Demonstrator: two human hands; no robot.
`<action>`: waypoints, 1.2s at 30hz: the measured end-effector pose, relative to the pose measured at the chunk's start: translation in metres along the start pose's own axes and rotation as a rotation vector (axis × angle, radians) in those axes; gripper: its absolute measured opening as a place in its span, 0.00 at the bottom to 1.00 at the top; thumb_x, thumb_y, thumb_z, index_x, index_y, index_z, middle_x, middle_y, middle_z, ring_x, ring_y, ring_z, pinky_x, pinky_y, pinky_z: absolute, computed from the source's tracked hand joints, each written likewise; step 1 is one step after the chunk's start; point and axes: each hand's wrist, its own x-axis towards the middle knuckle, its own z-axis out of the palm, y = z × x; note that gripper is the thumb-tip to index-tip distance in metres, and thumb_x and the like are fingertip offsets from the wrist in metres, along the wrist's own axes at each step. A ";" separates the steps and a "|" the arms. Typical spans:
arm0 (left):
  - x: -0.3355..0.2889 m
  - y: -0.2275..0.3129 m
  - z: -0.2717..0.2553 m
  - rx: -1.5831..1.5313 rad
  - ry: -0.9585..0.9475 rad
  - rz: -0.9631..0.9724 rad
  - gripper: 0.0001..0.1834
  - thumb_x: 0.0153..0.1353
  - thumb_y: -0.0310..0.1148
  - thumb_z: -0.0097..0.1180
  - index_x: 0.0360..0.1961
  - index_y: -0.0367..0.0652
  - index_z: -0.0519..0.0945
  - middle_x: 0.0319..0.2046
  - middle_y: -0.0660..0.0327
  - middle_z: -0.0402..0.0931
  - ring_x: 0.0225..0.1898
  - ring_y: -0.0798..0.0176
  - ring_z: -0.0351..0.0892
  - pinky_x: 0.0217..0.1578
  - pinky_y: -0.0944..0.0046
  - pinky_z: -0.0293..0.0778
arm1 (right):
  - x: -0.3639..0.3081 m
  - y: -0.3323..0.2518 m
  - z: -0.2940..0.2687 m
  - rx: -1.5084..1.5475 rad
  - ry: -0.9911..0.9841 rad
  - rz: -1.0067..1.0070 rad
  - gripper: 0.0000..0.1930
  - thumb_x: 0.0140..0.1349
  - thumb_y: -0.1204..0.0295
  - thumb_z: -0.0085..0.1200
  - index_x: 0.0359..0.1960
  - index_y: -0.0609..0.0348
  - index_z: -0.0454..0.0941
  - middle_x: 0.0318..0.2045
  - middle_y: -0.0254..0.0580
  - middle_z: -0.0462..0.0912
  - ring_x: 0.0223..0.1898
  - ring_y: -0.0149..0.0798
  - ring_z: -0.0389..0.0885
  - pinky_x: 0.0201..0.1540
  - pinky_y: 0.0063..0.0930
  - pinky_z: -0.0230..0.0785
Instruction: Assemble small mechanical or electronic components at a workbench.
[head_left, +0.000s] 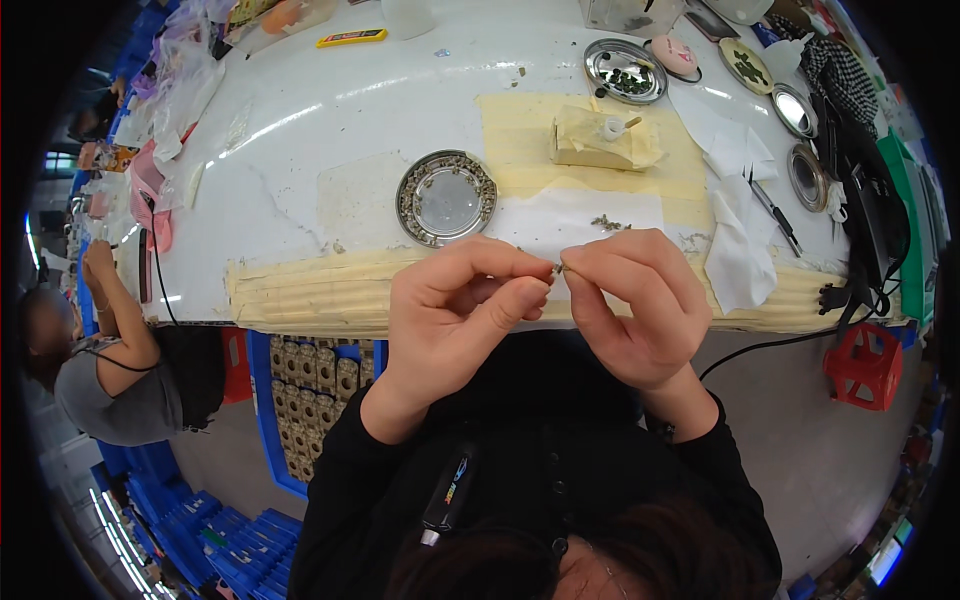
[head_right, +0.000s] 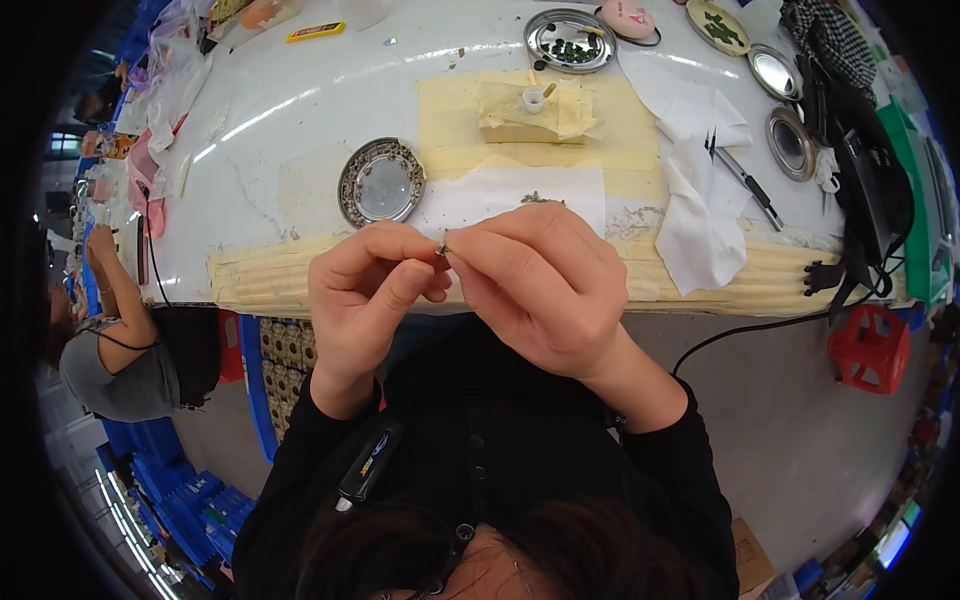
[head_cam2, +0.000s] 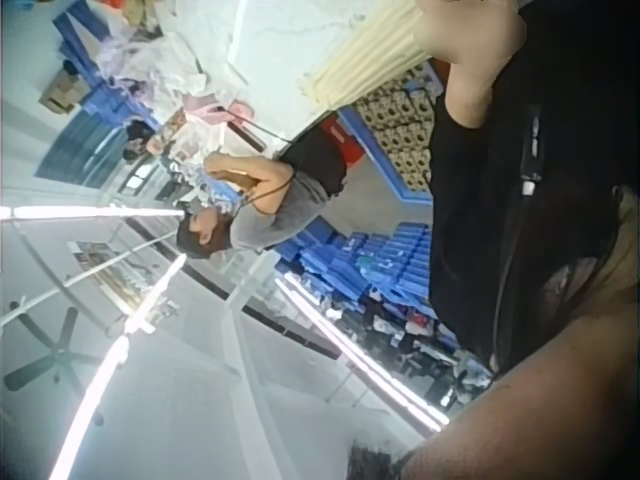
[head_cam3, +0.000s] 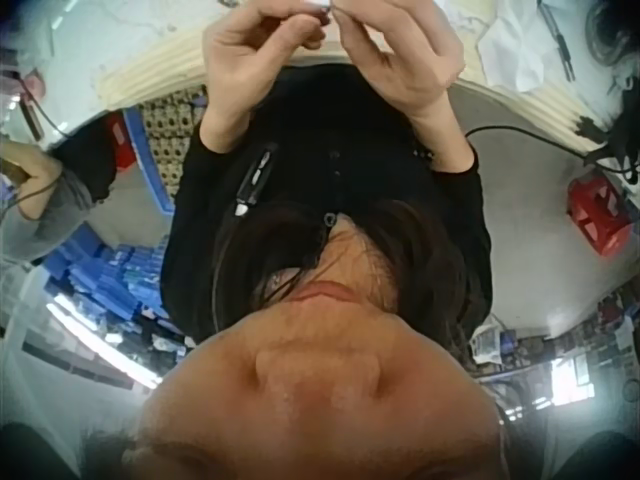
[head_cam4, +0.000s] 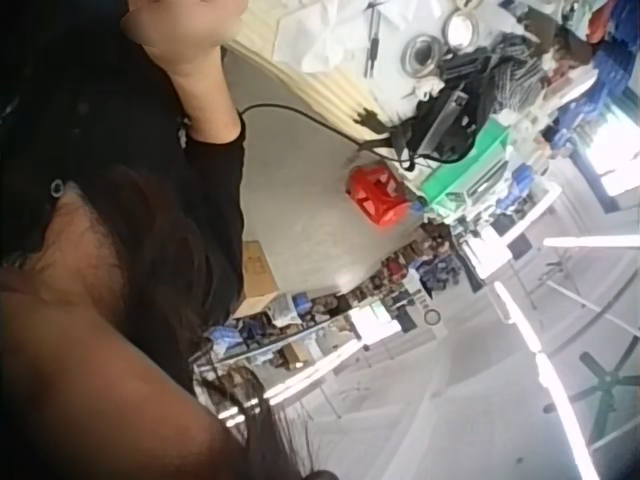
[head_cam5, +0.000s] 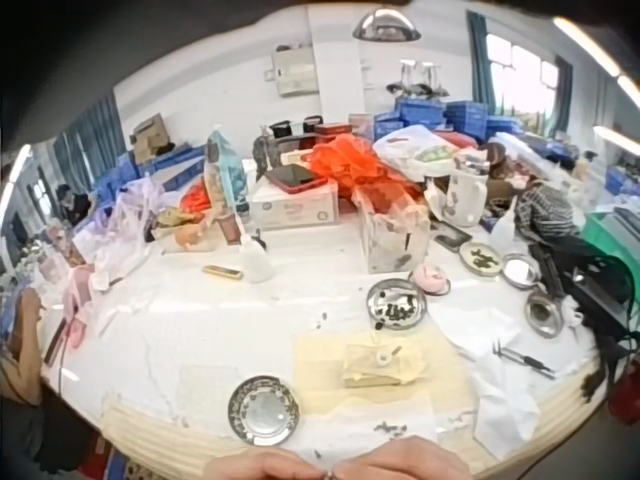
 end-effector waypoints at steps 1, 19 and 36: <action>0.000 0.001 -0.001 -0.084 -0.029 -0.073 0.07 0.60 0.20 0.59 0.39 0.30 0.80 0.32 0.59 0.81 0.32 0.71 0.80 0.32 0.73 0.77 | 0.000 0.001 -0.001 -0.030 0.007 -0.045 0.15 0.40 0.83 0.65 0.34 0.62 0.82 0.27 0.38 0.80 0.24 0.37 0.78 0.25 0.25 0.69; 0.002 0.002 0.003 0.360 0.023 0.281 0.08 0.53 0.17 0.63 0.35 0.33 0.82 0.30 0.57 0.80 0.29 0.69 0.79 0.30 0.73 0.75 | -0.005 -0.001 -0.001 0.168 -0.025 0.153 0.13 0.44 0.86 0.65 0.34 0.61 0.83 0.26 0.38 0.79 0.26 0.35 0.78 0.26 0.24 0.68; 0.007 0.002 0.005 0.846 0.066 0.689 0.12 0.45 0.17 0.67 0.33 0.34 0.82 0.28 0.57 0.80 0.28 0.60 0.80 0.26 0.67 0.76 | -0.011 -0.011 -0.005 0.702 -0.112 0.729 0.05 0.59 0.80 0.58 0.36 0.66 0.81 0.31 0.39 0.82 0.32 0.27 0.80 0.37 0.19 0.73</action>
